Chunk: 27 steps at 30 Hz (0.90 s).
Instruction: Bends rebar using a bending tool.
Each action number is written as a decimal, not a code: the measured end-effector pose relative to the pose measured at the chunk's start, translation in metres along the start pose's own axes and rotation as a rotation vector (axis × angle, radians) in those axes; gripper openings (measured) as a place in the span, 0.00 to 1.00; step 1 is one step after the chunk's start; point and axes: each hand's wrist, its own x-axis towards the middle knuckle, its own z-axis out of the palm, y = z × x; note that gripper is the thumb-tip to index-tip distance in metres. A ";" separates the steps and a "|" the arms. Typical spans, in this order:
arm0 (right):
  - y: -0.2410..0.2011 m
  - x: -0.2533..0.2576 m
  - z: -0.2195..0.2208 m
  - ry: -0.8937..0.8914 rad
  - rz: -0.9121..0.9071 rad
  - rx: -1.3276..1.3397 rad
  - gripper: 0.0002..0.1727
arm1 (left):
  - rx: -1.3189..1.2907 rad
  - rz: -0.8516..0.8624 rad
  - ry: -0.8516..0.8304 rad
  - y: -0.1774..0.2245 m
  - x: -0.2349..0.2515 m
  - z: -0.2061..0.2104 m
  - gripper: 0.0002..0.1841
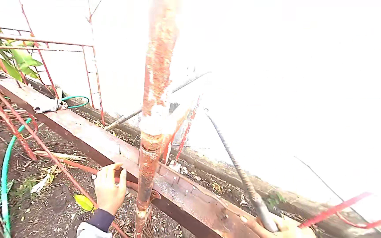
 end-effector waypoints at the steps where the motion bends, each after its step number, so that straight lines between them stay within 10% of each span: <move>1: -0.004 0.007 0.011 -0.001 0.004 -0.014 0.29 | 0.026 0.014 -0.014 -0.005 0.007 0.007 0.22; 16: -0.036 0.022 0.056 0.204 0.034 -0.070 0.24 | 0.098 0.305 -0.320 -0.011 0.025 0.038 0.37; 27: 0.034 -0.037 0.011 0.193 0.099 -0.031 0.24 | 0.188 0.340 -0.295 -0.022 0.019 0.025 0.37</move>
